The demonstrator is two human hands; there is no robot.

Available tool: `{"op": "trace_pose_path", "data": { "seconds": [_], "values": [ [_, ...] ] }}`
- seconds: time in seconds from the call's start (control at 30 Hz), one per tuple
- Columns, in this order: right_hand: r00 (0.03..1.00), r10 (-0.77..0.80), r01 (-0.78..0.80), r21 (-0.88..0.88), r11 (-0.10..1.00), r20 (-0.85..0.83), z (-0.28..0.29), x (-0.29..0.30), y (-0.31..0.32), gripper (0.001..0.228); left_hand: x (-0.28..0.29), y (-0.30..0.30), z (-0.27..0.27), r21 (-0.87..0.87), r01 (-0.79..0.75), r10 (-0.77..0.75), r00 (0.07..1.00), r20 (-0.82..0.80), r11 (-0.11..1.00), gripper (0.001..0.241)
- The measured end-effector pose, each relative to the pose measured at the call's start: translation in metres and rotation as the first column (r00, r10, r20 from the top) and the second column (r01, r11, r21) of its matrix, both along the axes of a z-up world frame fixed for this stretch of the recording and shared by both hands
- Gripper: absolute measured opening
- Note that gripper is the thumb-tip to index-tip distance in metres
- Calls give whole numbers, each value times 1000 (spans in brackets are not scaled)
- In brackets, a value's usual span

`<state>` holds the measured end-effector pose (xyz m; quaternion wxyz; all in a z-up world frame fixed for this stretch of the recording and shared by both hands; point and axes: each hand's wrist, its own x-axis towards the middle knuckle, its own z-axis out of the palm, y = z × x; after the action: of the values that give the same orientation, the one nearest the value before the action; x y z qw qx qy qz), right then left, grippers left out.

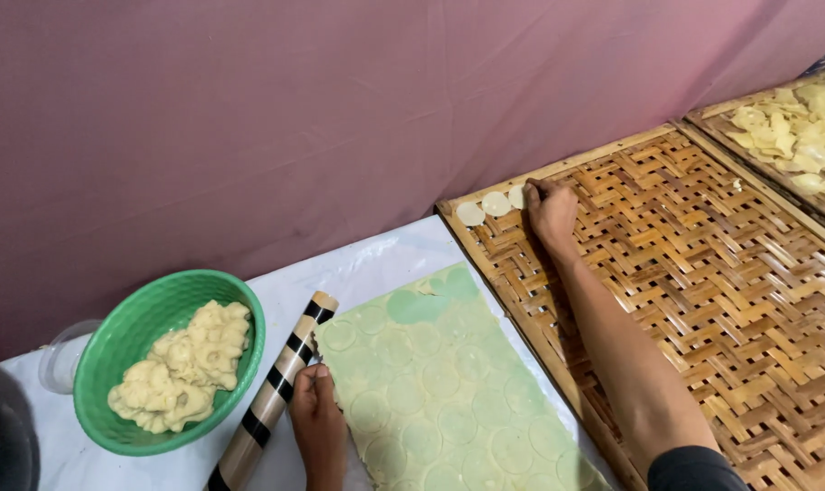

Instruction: Cutting circular shapes from a sheet of dough using a small circular cutter and placing them on a woven tray.

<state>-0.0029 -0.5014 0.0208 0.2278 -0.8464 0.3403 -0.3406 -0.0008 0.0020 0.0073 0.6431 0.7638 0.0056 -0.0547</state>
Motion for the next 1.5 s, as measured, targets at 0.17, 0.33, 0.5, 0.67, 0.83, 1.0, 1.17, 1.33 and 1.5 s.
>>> {"op": "trace_pose_path", "data": {
  "seconds": [0.17,0.33,0.5,0.67,0.83,1.0,1.17,1.33,1.5],
  "values": [
    [997,27,-32,72,997,65,10,-14,28,44,-5,-2,11,-24,-15,16,1000,6,1000,28],
    [989,90,-91,2,996,116,14,-47,100,33,-12,-2,34,-8,6,-6,998,-58,1000,31],
    [831,478,-434,205,877,-283,105,-97,272,25,-8,-1,16,-101,22,-22,1000,8,995,26],
    [771,586,-636,-251,729,-250,67,-93,286,30,-8,-1,12,-123,18,-19,1000,-12,992,25],
    [796,540,-591,-162,790,-273,58,-85,284,26,-10,-1,20,-114,16,-18,1000,-15,993,24],
    [764,605,-574,193,796,-223,41,-79,264,19,-9,0,18,-128,17,-21,999,-26,992,24],
    [743,664,-630,246,737,-87,51,-90,271,13,-9,-1,23,-115,16,-23,998,-58,993,24],
    [819,573,-494,458,739,-41,47,-91,264,16,-11,1,27,-109,27,-34,997,-68,994,23],
    [787,596,-581,518,628,158,47,-93,248,15,-11,-1,26,-126,20,-24,999,-34,992,22]
  ]
}}
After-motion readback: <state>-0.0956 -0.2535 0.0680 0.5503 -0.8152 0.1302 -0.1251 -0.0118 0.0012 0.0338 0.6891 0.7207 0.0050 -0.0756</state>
